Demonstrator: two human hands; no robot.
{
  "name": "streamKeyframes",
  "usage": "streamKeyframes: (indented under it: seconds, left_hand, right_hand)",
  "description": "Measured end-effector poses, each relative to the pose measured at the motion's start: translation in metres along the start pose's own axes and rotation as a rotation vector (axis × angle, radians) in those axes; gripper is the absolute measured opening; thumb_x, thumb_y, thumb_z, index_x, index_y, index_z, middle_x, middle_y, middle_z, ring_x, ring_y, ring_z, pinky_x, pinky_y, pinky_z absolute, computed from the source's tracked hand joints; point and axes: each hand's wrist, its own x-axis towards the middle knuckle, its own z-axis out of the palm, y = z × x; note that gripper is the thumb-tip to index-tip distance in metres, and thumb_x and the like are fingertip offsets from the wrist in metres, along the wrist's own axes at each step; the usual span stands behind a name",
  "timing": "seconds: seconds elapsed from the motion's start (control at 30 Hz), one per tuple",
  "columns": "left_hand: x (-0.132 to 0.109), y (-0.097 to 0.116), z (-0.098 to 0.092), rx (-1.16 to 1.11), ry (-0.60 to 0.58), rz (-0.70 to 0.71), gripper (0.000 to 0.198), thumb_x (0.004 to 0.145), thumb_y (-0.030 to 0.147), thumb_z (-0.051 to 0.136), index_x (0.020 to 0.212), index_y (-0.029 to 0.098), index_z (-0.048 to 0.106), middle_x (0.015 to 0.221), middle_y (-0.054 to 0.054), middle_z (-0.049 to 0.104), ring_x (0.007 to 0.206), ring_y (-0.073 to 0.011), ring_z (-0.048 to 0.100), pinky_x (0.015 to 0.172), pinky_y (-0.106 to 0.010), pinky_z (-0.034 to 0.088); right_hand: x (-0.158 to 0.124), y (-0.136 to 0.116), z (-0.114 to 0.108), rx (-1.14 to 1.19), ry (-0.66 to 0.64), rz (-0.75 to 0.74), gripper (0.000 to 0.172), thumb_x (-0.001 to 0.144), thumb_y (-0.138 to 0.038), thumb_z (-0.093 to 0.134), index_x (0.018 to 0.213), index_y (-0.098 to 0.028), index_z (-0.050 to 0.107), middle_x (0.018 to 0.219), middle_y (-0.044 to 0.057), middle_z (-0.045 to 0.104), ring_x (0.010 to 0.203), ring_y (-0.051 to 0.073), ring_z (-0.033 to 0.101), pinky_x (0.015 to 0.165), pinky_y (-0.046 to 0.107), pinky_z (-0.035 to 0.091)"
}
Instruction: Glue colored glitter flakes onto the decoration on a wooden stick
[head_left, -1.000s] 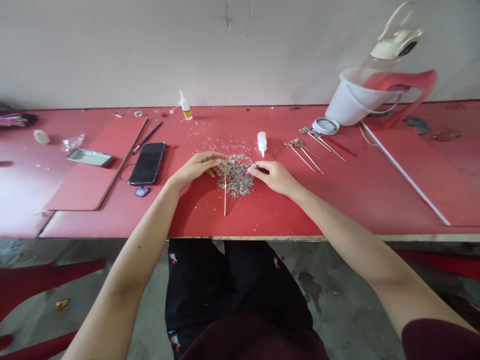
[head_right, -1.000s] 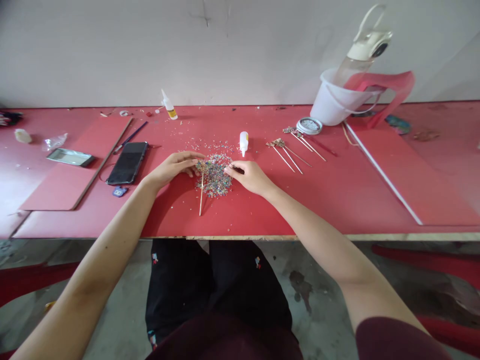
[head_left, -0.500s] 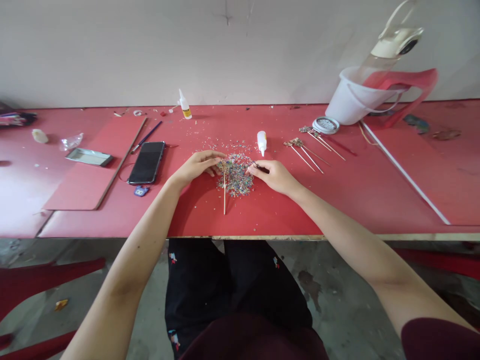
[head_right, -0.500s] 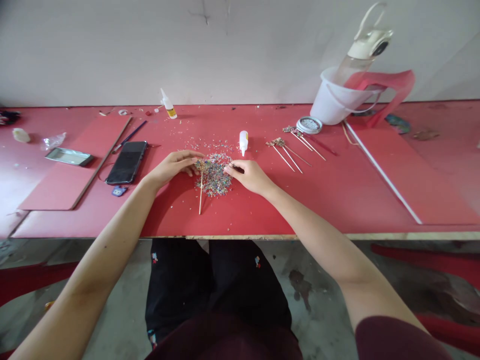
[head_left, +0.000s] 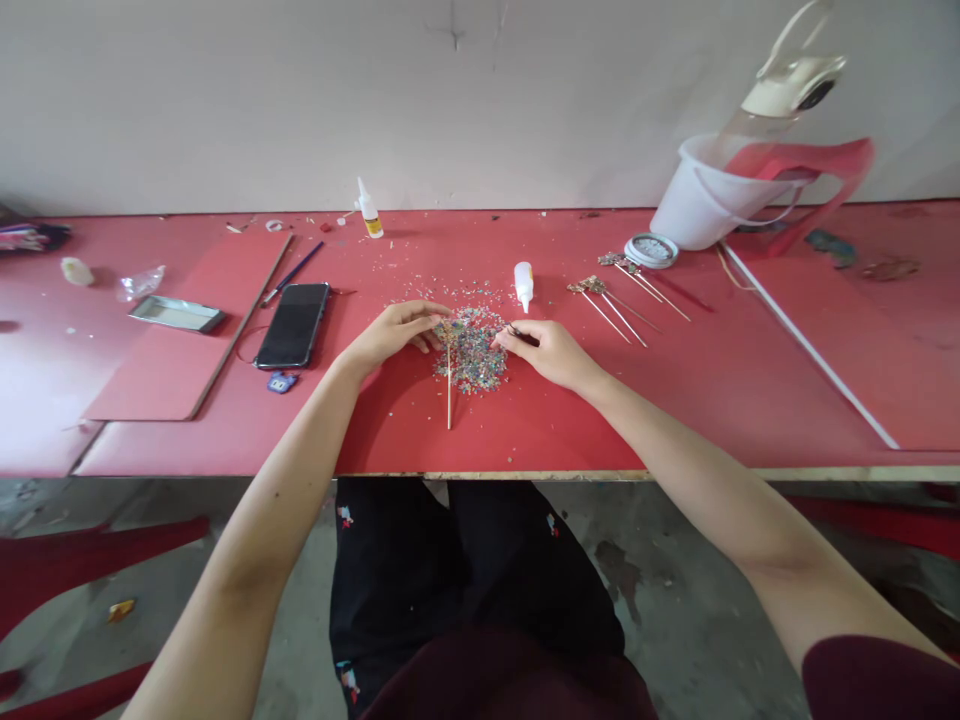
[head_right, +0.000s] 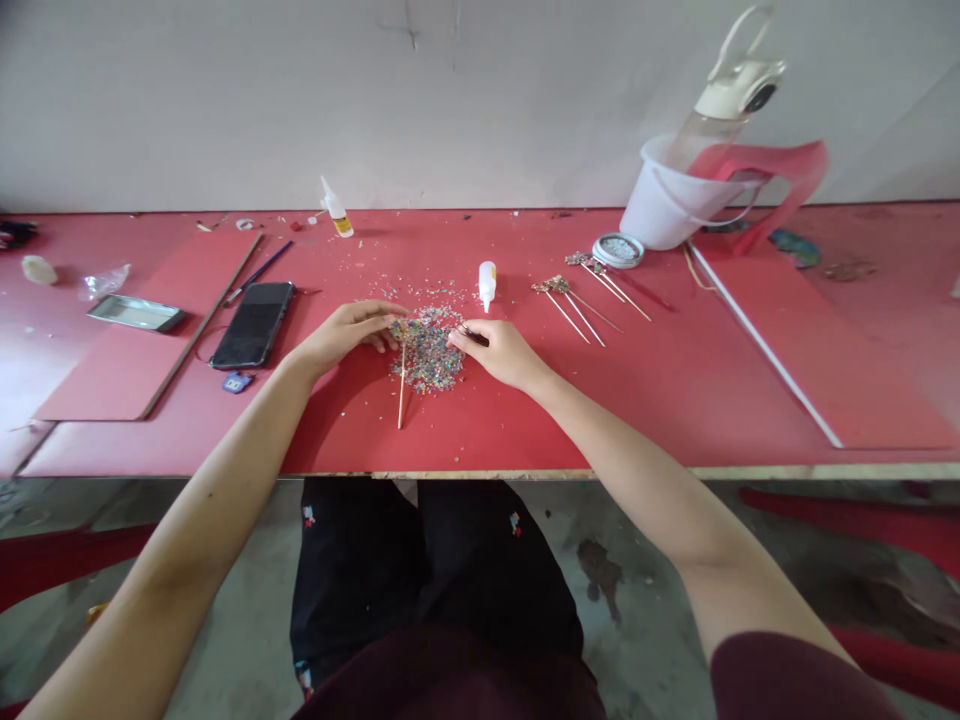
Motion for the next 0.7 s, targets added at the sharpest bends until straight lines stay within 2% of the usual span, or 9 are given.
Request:
streamKeyframes:
  seconds: [0.7]
  left_hand:
    - [0.0010, -0.0032, -0.0019, 0.009, -0.028, 0.022, 0.028, 0.092, 0.031, 0.056, 0.114, 0.016, 0.065, 0.075, -0.005, 0.069, 0.071, -0.0132, 0.067, 0.066, -0.022, 0.052]
  right_hand:
    - [-0.0021, -0.0055, -0.0009, -0.010, -0.018, 0.017, 0.034, 0.089, -0.050, 0.052, 0.086, -0.022, 0.071, 0.089, 0.005, 0.071, 0.084, 0.019, 0.062, 0.080, 0.034, 0.044]
